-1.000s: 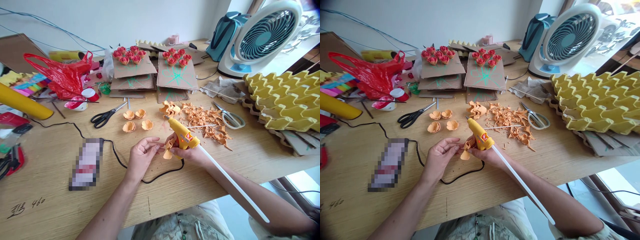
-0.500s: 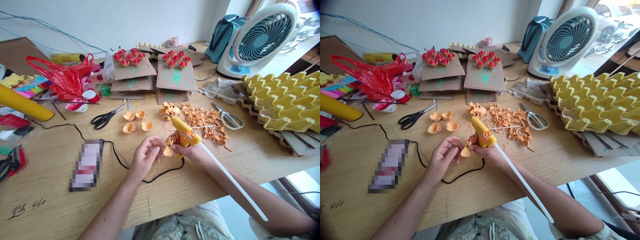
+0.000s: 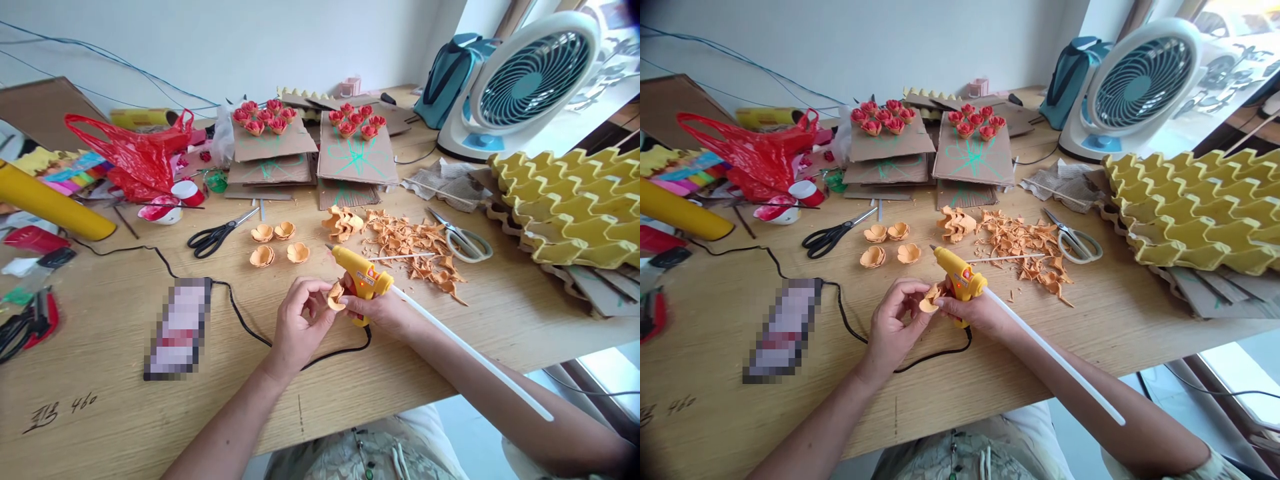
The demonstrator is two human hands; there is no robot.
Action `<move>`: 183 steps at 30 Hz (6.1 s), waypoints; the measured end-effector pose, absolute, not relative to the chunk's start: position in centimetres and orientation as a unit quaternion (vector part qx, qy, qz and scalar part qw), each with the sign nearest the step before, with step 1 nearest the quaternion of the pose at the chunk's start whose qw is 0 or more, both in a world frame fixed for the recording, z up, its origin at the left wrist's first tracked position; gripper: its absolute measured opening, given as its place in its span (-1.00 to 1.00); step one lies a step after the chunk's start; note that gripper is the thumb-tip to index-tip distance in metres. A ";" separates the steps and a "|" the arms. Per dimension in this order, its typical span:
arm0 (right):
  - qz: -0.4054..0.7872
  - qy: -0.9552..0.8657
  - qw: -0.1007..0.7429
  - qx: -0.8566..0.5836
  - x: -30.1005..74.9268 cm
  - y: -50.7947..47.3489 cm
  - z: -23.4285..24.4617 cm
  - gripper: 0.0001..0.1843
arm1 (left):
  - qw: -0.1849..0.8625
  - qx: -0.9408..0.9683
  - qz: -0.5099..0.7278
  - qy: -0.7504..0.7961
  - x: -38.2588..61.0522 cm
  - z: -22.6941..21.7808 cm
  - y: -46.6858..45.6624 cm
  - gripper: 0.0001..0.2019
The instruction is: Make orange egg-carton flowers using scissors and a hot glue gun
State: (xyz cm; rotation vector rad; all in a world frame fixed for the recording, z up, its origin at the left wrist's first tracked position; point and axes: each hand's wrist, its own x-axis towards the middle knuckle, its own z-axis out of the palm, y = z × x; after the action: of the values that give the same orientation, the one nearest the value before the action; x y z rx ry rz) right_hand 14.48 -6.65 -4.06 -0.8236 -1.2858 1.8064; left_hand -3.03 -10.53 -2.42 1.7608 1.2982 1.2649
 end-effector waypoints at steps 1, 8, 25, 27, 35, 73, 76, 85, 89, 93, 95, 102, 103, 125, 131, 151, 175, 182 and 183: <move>0.702 -0.507 0.380 -0.325 14.5 -6.7 -4.0 -0.59 | 0.316 0.656 0.482 0.488 -3.1 -2.3 -10.6 -0.85; 0.639 -0.532 0.415 -0.369 15.0 -7.0 -2.4 -0.77 | 0.408 0.561 0.511 0.507 -3.4 -2.1 -10.3 -0.79; 0.637 -0.518 0.427 -0.380 14.3 -6.5 -3.0 -0.71 | 0.663 0.346 0.506 0.431 -3.6 -2.6 -9.5 -0.63; 0.638 -0.513 0.428 -0.383 14.3 -6.5 -2.8 -0.72 | 0.670 0.336 0.504 0.428 -3.6 -2.5 -9.5 -0.64; 0.629 -0.543 0.418 -0.368 14.7 -6.9 -3.3 -0.72 | 0.684 0.312 0.497 0.434 -3.3 -2.6 -9.5 -0.64; 0.608 -0.560 0.401 -0.395 14.7 -6.4 -4.0 -0.85 | 0.769 0.216 0.454 0.396 -3.6 -3.1 -9.5 -0.78; 0.597 -0.566 0.401 -0.403 14.7 -6.4 -3.8 -0.85 | 0.767 0.218 0.458 0.394 -3.6 -3.0 -9.5 -0.77; 0.566 -0.561 0.430 -0.425 14.7 -6.3 -3.6 -0.79 | 0.691 0.296 0.490 0.440 -3.3 -2.3 -9.7 -0.67; 0.568 -0.532 0.454 -0.434 14.8 -6.2 -3.3 -0.87 | 0.646 0.359 0.486 0.466 -3.1 -2.2 -9.8 -0.71; 0.540 -0.493 0.489 -0.475 15.1 -6.1 -2.1 -0.82 | 0.627 0.376 0.487 0.478 -2.8 -2.3 -9.8 -0.70; 0.532 -0.504 0.487 -0.475 15.3 -6.1 -2.0 -0.85 | 0.628 0.373 0.489 0.477 -2.8 -2.3 -9.7 -0.69; 0.563 -0.584 0.415 -0.413 15.2 -6.5 -3.8 -0.70 | 0.625 0.387 0.483 0.476 -2.8 -2.5 -9.7 -0.69; 0.565 -0.591 0.411 -0.404 15.2 -6.6 -4.0 -0.69 | 0.626 0.393 0.479 0.473 -2.8 -2.5 -9.7 -0.69; 0.523 -0.507 0.529 -0.436 16.5 -6.2 -0.7 -0.75 | 0.311 0.644 0.368 0.594 -3.3 -4.0 -7.0 -0.80; 0.526 -0.520 0.540 -0.403 16.7 -6.8 -0.2 -0.76 | 0.257 0.714 0.306 0.575 0.1 -3.1 -4.6 -0.83; 0.534 -0.471 0.607 -0.353 17.7 -7.8 1.3 -0.74 | 0.216 0.707 0.221 0.637 -4.7 -1.4 -5.9 -0.87; 0.523 -0.500 0.564 -0.397 17.3 -8.1 1.2 -0.72 | 0.014 0.744 0.228 0.628 -4.7 -3.7 -0.8 -0.73; 0.523 -0.515 0.558 -0.387 17.0 -7.8 0.6 -0.74 | 0.044 0.756 0.230 0.612 -2.3 -3.7 -0.8 -0.75; 0.522 -0.519 0.556 -0.387 17.1 -7.8 0.5 -0.74 | 0.044 0.753 0.234 0.613 -2.4 -3.6 -0.8 -0.70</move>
State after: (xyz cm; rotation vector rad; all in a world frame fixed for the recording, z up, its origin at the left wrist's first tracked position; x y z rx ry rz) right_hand 17.06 -7.80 0.47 -0.9131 -1.2248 1.2319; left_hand -2.42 -0.81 -3.61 2.3029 1.8737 0.7139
